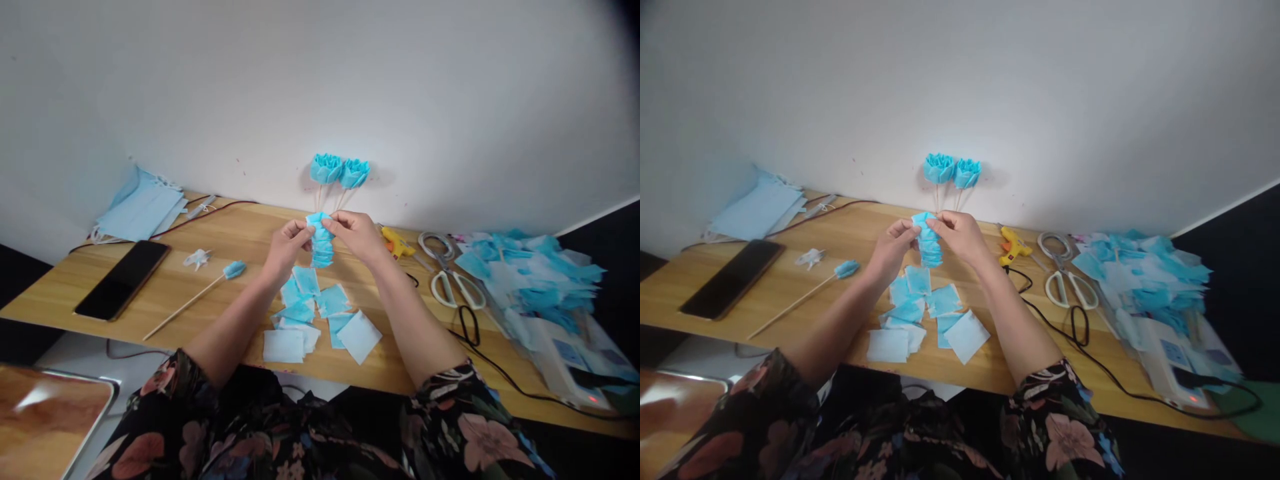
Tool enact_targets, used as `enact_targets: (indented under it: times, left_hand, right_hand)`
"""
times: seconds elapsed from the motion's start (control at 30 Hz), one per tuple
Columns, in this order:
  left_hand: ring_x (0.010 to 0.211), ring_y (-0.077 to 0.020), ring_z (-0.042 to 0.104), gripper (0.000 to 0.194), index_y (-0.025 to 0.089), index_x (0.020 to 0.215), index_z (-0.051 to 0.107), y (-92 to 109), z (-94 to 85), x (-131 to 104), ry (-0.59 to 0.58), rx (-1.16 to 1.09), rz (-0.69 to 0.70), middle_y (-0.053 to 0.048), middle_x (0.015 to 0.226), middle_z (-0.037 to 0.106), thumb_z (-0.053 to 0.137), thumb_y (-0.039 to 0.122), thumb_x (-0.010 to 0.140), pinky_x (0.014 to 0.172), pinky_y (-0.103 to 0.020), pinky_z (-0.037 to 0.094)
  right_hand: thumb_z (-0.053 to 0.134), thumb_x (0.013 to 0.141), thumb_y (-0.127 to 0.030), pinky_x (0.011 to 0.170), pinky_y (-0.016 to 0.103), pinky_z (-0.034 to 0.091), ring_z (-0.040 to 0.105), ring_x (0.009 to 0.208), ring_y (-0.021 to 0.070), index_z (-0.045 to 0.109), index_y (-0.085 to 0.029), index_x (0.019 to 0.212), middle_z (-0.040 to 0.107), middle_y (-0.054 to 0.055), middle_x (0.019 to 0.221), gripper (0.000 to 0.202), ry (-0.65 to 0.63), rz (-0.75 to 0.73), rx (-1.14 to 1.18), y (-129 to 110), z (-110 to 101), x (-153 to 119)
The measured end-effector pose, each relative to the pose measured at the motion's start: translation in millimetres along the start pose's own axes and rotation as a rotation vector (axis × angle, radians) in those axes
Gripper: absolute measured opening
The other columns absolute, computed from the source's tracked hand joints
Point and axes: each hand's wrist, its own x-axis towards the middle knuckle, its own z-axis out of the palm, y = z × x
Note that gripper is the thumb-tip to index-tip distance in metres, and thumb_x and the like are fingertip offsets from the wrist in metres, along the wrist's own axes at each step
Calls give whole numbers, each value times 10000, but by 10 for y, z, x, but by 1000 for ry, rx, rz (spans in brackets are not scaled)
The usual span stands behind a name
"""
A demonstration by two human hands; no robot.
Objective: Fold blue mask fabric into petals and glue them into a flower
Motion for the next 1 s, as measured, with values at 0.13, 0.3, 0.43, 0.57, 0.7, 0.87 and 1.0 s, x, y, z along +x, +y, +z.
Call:
enact_targets:
  times: [0.13,0.3,0.43,0.57,0.7,0.87,1.0]
  left_hand:
    - [598,-84,492,438,168,727,604,-54,12,-13,-57,-21,-14,33,633,545,775,569,770,615,-226,422]
    - [597,-89,494,505,170,719,584,-50,27,-14,-82,-75,-38,31,637,534,765,640,762,603,-231,432]
    - [594,-99,527,495,174,699,583,-9,19,0,-70,-104,-31,18,642,566,764,631,758,595,-243,444]
    - [576,-89,520,391,169,700,624,-7,-9,15,-17,-11,-7,22,597,586,812,510,730,606,-229,431]
    - [567,-87,519,319,168,685,634,6,-7,-2,-16,51,7,21,583,600,796,438,736,614,-228,430]
    - [572,-93,537,292,170,692,643,42,40,-48,-69,96,-20,23,586,608,799,415,721,621,-231,447]
    - [584,-97,549,273,174,688,646,56,52,-62,-85,123,-12,23,593,615,787,404,734,629,-234,452]
  right_hand:
    - [648,844,-545,604,272,318,384,636,116,506,-202,631,429,-35,629,428,49,-13,-34,5,9,2]
    - [623,838,-506,596,276,300,366,630,114,484,-205,621,401,-36,624,397,62,-20,-50,-7,-21,13]
    - [628,833,-527,603,277,316,387,633,120,505,-204,628,431,-29,625,402,69,-14,-60,-5,-46,21]
    - [595,849,-649,611,285,330,393,630,124,476,-207,606,431,-20,620,518,20,-16,-62,-12,-49,15]
    - [502,876,-749,629,285,363,434,652,133,500,-205,633,479,-4,647,597,21,-48,-23,-33,-23,7]
    - [680,799,-661,592,271,345,441,627,122,626,-188,749,551,-18,670,479,39,-6,-56,-62,42,-19]
    - [677,813,-627,608,281,343,471,637,131,631,-185,698,596,-5,657,459,126,-59,-204,-121,66,-58]
